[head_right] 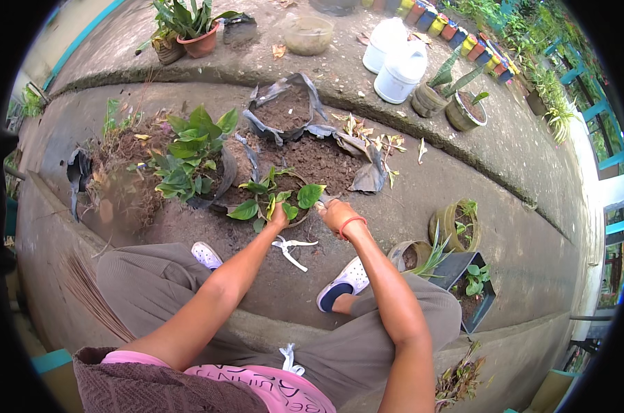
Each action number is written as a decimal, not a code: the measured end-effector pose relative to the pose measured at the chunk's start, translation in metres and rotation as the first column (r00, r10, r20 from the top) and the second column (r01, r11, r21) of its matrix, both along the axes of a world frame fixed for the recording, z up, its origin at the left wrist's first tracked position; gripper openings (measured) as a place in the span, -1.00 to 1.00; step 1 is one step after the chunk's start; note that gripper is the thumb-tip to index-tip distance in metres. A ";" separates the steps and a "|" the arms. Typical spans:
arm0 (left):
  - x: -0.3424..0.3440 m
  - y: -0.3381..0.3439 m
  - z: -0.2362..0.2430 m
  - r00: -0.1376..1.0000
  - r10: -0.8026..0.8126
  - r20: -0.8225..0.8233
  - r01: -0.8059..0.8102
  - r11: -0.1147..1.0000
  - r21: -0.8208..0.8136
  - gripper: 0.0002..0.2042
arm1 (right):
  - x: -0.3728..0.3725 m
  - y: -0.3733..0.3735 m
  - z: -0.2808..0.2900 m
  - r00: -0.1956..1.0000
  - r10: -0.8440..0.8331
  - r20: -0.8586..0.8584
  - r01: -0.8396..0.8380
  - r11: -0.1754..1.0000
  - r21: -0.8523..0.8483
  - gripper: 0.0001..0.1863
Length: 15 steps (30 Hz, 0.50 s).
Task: The person sits on the ground and uses pruning shears to trim leaves and stems from potted plants. They repeatedly cut foliage and place the trimmed pieces on the ground beside the pots.
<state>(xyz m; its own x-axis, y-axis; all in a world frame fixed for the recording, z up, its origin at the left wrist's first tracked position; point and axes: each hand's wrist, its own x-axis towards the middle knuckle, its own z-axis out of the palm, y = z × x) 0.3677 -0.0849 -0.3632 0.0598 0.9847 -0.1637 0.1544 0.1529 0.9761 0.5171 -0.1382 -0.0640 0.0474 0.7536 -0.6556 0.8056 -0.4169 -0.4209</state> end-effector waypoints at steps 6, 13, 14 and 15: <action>-0.006 -0.007 0.048 0.946 -0.033 -0.322 0.118 0.961 0.249 -0.79 | 0.007 0.002 -0.003 0.998 0.064 -0.021 -0.067 0.979 -0.194 -0.58; -0.005 -0.016 0.068 0.907 -0.080 -0.414 0.160 0.974 0.162 -0.65 | 0.013 0.003 0.008 0.990 -0.090 -0.105 0.066 0.976 -0.208 -0.57; -0.006 -0.018 0.069 0.898 -0.108 -0.426 0.173 0.978 0.117 -0.62 | 0.012 0.003 0.009 0.987 -0.115 -0.113 0.085 0.967 -0.241 -0.57; -0.008 -0.022 0.070 0.889 -0.137 -0.437 0.186 0.980 0.072 -0.60 | 0.011 0.003 0.008 0.996 -0.044 -0.080 0.028 0.980 -0.199 -0.57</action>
